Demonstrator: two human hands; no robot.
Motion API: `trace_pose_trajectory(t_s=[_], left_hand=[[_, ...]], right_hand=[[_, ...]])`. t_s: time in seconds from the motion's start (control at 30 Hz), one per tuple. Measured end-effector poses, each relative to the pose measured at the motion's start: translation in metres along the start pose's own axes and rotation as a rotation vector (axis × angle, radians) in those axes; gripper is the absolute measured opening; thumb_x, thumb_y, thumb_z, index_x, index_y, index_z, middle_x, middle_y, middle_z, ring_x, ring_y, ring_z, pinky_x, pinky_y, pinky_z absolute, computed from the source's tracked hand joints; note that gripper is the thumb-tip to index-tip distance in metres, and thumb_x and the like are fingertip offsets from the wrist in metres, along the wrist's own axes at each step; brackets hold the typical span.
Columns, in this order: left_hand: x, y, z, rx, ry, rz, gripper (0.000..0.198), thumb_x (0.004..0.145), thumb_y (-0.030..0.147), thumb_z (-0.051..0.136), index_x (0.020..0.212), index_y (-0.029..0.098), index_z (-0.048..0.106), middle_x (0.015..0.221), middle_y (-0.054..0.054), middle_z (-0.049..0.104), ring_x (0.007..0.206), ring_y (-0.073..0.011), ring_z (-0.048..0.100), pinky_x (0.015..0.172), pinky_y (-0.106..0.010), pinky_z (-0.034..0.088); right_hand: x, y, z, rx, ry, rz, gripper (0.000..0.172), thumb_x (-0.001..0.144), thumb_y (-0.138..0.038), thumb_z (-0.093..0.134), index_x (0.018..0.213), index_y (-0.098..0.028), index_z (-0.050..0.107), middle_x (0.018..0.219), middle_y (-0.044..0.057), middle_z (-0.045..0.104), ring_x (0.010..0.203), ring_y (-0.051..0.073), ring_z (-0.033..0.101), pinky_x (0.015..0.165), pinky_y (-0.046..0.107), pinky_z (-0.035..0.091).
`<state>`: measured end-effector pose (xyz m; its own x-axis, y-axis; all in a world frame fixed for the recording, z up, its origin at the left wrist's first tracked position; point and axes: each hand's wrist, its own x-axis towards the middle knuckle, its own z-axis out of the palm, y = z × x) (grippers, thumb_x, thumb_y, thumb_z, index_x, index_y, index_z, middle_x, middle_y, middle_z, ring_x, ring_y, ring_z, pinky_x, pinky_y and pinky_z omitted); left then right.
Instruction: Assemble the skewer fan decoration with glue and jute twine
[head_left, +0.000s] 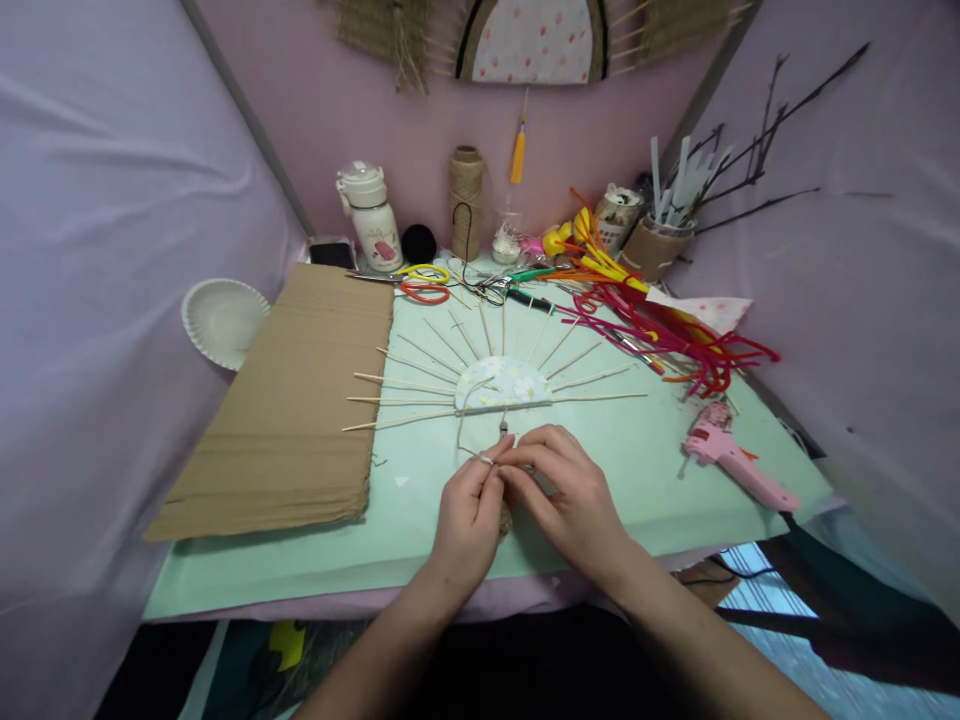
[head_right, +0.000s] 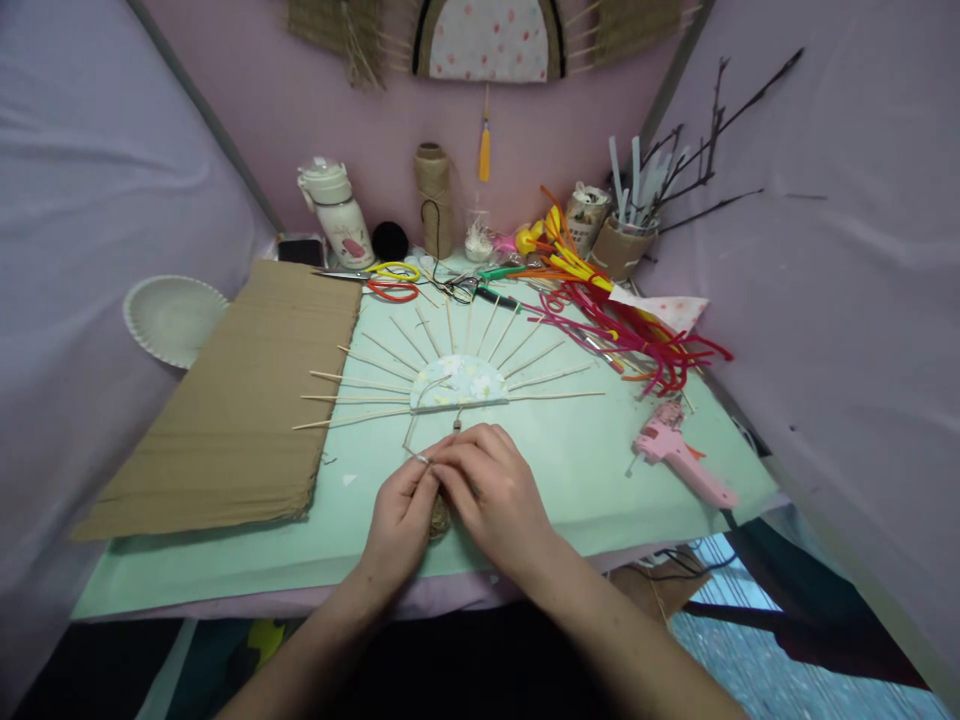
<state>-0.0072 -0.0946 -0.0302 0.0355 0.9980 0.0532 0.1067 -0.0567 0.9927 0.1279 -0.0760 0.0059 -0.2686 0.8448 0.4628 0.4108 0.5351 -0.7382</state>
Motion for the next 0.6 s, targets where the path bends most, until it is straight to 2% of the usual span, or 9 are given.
trace_pose_trajectory(t_s=[0.07,0.13,0.23,0.47,0.53,0.6], left_hand=[[-0.001,-0.003,0.000,0.058,-0.001,0.040,0.031,0.095,0.022,0.043,0.115,0.018,0.067,0.118,-0.009,0.069,0.110,-0.0206,0.061,0.098,-0.034,0.044],[-0.001,-0.004,0.001,0.120,0.006,0.053,0.028,0.094,0.021,0.043,0.102,0.017,0.069,0.101,-0.008,0.071,0.094,-0.0195,0.063,0.085,-0.031,0.047],[0.000,-0.003,0.002,0.199,0.013,0.063,0.026,0.095,0.021,0.043,0.080,0.017,0.064,0.077,-0.003,0.064,0.075,-0.0171,0.059,0.070,-0.028,0.044],[0.001,0.008,0.000,0.149,-0.065,0.075,0.025,0.095,0.026,0.047,0.073,0.019,0.056,0.075,-0.001,0.056,0.075,-0.0162,0.053,0.071,-0.028,0.040],[0.001,0.010,-0.002,0.109,-0.084,0.061,0.027,0.096,0.027,0.045,0.071,0.020,0.054,0.075,-0.001,0.054,0.075,-0.0162,0.051,0.071,-0.028,0.039],[0.001,0.012,-0.003,0.075,-0.091,0.045,0.029,0.096,0.027,0.044,0.069,0.020,0.052,0.075,-0.001,0.052,0.075,-0.0163,0.050,0.071,-0.028,0.039]], right_hand=[[-0.001,0.000,0.001,0.004,-0.002,0.021,0.014,0.092,-0.012,0.059,0.094,-0.023,0.066,0.091,0.004,0.062,0.091,0.020,0.058,0.079,0.034,0.048],[-0.002,0.000,0.002,0.000,-0.006,0.046,0.012,0.092,-0.013,0.059,0.094,-0.023,0.066,0.090,0.004,0.062,0.091,0.020,0.058,0.079,0.035,0.049],[-0.001,0.000,0.002,-0.027,-0.015,0.071,0.010,0.092,-0.015,0.058,0.089,-0.022,0.065,0.087,0.004,0.060,0.087,0.020,0.057,0.078,0.034,0.047],[0.001,0.003,-0.003,0.091,-0.036,0.294,0.017,0.093,-0.017,0.051,0.077,-0.022,0.052,0.078,0.000,0.054,0.072,0.015,0.053,0.064,0.027,0.044],[0.001,0.005,-0.006,0.104,-0.020,0.322,0.016,0.094,-0.018,0.049,0.078,-0.022,0.051,0.074,-0.001,0.053,0.069,0.014,0.052,0.062,0.027,0.043],[0.000,0.006,-0.009,0.102,-0.016,0.284,0.015,0.094,-0.017,0.049,0.080,-0.022,0.052,0.075,-0.001,0.054,0.070,0.014,0.053,0.064,0.027,0.045]])
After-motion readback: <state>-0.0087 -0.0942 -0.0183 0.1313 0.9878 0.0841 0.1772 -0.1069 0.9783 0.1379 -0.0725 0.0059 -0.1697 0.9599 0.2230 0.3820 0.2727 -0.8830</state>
